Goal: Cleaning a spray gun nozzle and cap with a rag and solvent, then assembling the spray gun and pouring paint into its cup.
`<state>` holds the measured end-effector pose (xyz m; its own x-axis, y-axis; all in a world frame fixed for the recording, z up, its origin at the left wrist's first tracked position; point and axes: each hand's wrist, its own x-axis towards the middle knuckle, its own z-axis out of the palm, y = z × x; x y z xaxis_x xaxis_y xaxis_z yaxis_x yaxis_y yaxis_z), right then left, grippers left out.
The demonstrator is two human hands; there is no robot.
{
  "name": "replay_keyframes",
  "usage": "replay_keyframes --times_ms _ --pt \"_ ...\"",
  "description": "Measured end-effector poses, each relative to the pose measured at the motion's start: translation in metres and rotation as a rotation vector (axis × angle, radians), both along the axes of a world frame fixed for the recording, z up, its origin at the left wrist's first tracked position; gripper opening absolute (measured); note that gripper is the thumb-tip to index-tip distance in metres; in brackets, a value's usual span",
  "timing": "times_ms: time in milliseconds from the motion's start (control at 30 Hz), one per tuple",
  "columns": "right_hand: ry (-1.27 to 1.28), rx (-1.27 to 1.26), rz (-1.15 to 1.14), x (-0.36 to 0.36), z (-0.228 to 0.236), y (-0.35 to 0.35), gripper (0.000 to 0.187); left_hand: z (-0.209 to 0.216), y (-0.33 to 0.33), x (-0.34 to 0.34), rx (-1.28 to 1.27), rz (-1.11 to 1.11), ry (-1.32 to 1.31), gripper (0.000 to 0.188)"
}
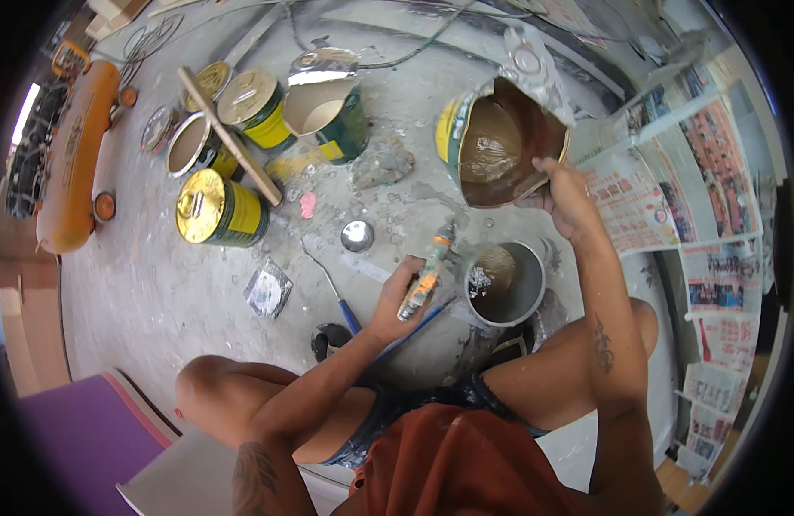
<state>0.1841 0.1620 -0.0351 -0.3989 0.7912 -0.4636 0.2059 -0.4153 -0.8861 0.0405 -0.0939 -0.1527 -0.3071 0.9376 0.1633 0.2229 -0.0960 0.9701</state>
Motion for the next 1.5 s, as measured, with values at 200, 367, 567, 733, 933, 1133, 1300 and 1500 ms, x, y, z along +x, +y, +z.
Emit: replay_keyframes --times_ms 200,367,567,733,933,1133,1300,1500 --pt "-0.031 -0.127 0.033 -0.017 -0.079 -0.004 0.033 0.024 -0.014 0.012 0.067 0.014 -0.109 0.026" --pt "-0.054 -0.228 0.029 -0.039 -0.127 -0.012 0.032 0.053 -0.033 0.011 0.039 0.119 -0.174 0.032" --pt "-0.028 -0.328 0.011 -0.057 -0.153 -0.008 0.034 0.1 -0.046 -0.039 0.077 0.237 -0.135 0.034" --pt "0.207 -0.151 -0.422 -0.022 -0.205 -0.061 0.036 0.143 -0.061 -0.133 0.041 0.166 0.121 0.036" --pt "-0.329 0.719 0.855 -0.084 -0.21 -0.199 0.069 0.16 -0.091 -0.21 -0.11 0.22 0.007 0.03" --pt "-0.639 1.186 1.083 -0.194 -0.241 -0.184 0.075 0.048 -0.117 -0.211 -0.212 0.442 0.018 0.039" --pt "-0.843 1.018 1.436 -0.212 -0.22 -0.169 0.065 -0.05 -0.142 -0.196 -0.056 0.529 -0.125 0.028" --pt "-0.234 0.206 0.662 -0.273 -0.042 -0.102 0.066 -0.079 -0.135 -0.183 -0.041 0.654 -0.202 0.017"
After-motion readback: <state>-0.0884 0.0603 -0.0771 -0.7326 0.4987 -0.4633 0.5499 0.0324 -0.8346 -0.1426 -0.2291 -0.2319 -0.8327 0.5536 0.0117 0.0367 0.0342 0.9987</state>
